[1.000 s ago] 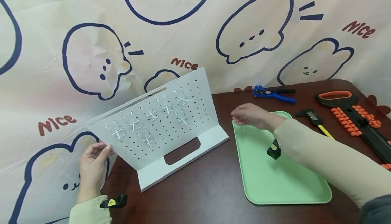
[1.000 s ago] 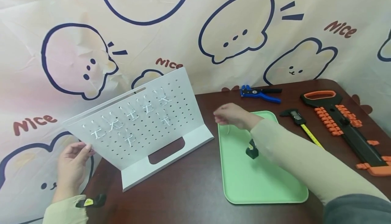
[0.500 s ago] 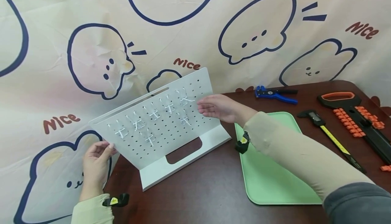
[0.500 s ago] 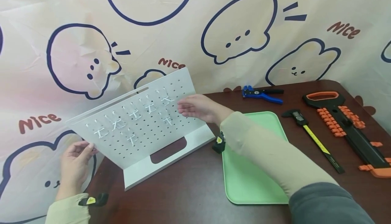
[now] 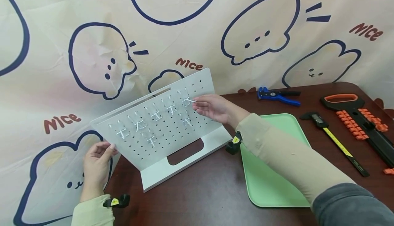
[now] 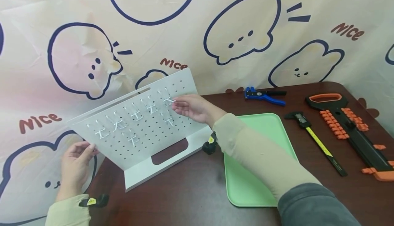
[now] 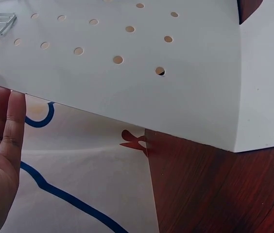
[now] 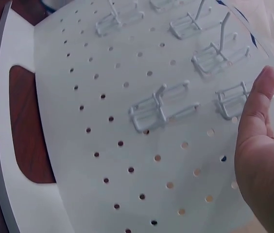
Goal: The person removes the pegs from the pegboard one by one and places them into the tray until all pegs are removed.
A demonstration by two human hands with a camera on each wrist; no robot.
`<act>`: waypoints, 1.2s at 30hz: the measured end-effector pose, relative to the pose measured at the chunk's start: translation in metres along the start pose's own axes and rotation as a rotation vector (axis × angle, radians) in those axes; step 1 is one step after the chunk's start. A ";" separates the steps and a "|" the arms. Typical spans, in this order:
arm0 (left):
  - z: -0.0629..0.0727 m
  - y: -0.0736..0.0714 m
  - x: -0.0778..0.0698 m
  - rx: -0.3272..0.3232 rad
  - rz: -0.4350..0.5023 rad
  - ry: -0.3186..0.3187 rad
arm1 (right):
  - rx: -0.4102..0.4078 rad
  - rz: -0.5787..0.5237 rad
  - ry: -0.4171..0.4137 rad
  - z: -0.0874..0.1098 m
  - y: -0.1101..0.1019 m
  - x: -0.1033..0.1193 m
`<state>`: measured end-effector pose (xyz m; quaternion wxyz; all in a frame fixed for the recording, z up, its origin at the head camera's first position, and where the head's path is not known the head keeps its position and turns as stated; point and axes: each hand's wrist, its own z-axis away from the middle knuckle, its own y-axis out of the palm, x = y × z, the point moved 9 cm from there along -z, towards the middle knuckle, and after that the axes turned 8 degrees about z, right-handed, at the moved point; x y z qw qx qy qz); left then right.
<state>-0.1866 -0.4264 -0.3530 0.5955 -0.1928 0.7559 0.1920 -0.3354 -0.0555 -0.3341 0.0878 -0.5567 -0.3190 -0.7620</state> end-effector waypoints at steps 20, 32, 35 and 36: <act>-0.003 0.004 0.001 0.002 -0.007 -0.017 | -0.181 0.191 -0.014 0.037 -0.057 0.006; 0.000 -0.001 0.001 -0.018 0.003 -0.011 | -0.325 0.441 0.009 0.075 -0.161 -0.004; -0.001 0.000 0.002 -0.017 0.001 -0.011 | -0.340 0.475 0.031 0.087 -0.180 -0.012; -0.001 0.000 0.002 -0.016 0.000 -0.011 | -0.347 0.480 0.041 0.090 -0.185 -0.016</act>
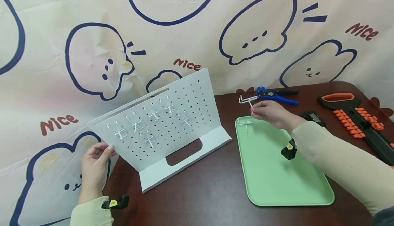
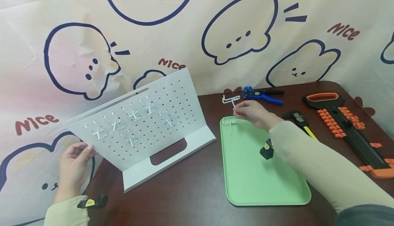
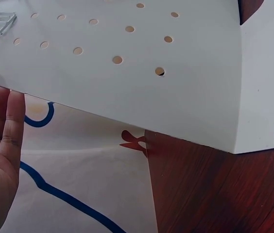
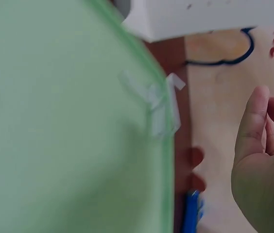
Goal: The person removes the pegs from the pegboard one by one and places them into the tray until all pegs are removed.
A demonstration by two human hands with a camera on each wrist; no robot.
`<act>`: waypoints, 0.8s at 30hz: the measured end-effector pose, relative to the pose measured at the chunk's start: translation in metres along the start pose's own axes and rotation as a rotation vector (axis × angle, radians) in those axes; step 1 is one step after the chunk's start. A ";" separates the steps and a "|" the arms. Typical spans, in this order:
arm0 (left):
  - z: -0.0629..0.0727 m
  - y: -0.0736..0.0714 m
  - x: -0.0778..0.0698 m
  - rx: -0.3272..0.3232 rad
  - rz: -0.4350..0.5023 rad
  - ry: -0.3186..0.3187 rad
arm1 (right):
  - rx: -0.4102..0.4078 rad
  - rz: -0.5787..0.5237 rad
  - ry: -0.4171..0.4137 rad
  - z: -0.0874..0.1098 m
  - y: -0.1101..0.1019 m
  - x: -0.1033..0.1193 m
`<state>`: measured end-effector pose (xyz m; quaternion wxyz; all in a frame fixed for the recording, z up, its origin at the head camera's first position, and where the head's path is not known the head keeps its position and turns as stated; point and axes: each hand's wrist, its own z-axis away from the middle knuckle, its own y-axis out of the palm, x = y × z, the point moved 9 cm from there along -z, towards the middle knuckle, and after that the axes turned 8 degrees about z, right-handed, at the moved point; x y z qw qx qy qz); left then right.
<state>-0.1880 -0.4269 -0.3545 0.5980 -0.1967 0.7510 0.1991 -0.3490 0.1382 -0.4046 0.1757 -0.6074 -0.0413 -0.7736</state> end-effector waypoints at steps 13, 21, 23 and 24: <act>0.000 -0.001 0.001 -0.005 -0.019 -0.008 | 0.035 0.081 0.052 0.001 -0.017 -0.061; 0.002 0.000 -0.001 -0.003 -0.009 0.007 | 0.036 0.096 0.093 0.001 -0.009 -0.072; 0.002 0.000 -0.002 -0.004 -0.009 0.010 | 0.036 0.096 0.094 0.001 -0.008 -0.073; 0.002 0.000 -0.002 -0.005 -0.012 0.011 | 0.037 0.095 0.092 0.001 -0.007 -0.074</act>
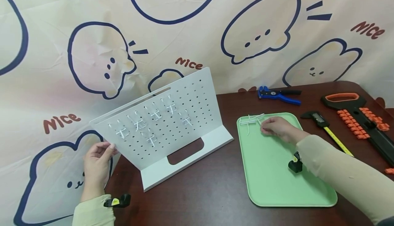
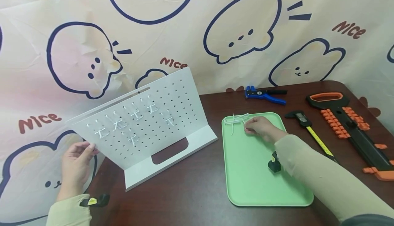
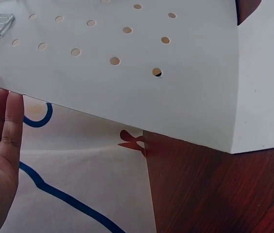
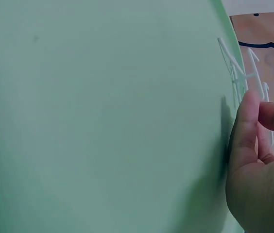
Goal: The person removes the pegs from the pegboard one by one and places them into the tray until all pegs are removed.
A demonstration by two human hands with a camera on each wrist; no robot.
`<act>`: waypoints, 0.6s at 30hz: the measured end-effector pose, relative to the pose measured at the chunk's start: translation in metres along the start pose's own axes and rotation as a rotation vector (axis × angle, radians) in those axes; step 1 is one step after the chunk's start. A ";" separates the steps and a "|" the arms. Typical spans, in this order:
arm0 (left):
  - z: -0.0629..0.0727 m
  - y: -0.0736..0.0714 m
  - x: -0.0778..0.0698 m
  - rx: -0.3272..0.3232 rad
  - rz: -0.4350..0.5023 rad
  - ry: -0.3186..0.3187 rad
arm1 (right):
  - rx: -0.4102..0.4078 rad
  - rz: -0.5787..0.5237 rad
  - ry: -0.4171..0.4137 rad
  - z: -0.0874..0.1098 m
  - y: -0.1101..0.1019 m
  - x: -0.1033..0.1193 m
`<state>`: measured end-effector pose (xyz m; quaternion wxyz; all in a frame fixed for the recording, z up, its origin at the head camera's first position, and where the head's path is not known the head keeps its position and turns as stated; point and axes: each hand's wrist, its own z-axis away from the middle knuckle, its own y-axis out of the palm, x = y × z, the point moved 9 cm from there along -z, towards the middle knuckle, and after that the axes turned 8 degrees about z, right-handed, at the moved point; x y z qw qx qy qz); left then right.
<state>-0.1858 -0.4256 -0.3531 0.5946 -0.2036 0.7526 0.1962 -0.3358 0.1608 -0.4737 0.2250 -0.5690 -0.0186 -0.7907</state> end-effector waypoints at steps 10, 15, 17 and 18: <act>-0.001 -0.002 0.003 -0.006 0.005 -0.012 | -0.019 0.024 0.031 0.000 0.003 0.000; -0.001 -0.002 0.003 -0.007 0.011 -0.008 | -0.002 0.065 0.037 -0.001 0.005 0.001; -0.001 -0.001 0.002 -0.005 0.010 -0.005 | 0.003 0.082 0.036 -0.001 0.006 0.001; -0.001 -0.001 0.002 -0.005 0.009 -0.004 | 0.005 0.092 0.035 -0.001 0.006 0.001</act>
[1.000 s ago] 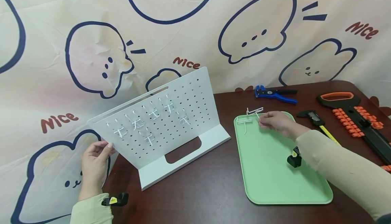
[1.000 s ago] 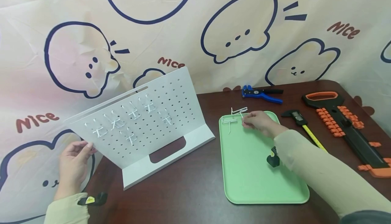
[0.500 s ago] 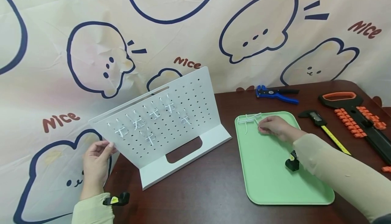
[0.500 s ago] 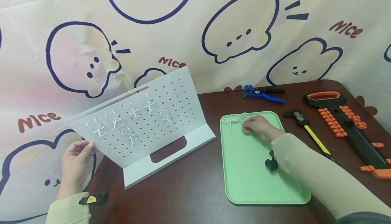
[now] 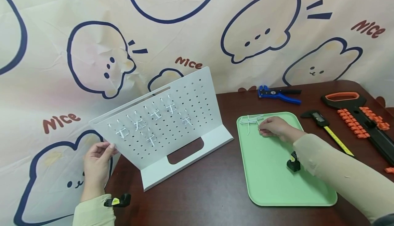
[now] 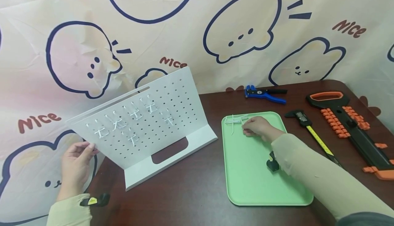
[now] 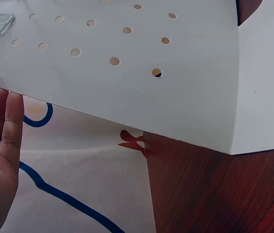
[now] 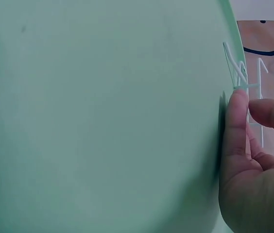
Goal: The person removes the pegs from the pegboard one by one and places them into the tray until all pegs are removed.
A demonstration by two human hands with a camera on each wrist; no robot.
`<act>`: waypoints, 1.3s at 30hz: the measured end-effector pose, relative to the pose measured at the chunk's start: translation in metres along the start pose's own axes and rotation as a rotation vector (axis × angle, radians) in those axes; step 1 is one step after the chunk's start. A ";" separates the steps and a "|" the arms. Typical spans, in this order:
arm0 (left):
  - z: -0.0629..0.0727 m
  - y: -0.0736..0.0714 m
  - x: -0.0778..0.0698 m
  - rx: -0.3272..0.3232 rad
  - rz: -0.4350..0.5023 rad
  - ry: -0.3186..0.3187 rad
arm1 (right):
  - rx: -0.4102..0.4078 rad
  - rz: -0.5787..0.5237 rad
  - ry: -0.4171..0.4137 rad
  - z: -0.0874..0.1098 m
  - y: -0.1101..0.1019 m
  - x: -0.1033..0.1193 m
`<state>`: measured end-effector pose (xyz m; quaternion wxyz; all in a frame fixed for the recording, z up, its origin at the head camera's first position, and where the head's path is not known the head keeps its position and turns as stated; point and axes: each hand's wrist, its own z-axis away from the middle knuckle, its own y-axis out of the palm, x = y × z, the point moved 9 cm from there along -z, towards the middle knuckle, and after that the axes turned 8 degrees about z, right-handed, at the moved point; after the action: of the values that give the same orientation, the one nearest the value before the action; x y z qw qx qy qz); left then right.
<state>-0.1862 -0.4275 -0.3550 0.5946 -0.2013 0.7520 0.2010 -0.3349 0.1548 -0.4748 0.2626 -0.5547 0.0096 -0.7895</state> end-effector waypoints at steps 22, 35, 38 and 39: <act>0.000 0.000 -0.002 0.002 0.050 0.021 | 0.056 0.101 0.000 0.002 0.008 0.005; 0.000 0.003 -0.005 0.008 0.114 0.042 | 0.131 -0.018 -0.176 0.003 0.024 0.083; 0.002 0.004 -0.006 0.010 0.117 0.048 | 0.172 -0.097 -0.219 0.002 0.040 0.108; 0.002 0.004 -0.006 0.009 0.118 0.049 | 0.190 -0.122 -0.227 0.001 0.047 0.116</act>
<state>-0.1855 -0.4226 -0.3493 0.5641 -0.1587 0.7778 0.2271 -0.3434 0.0651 -0.3876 0.2647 -0.6124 -0.1286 -0.7337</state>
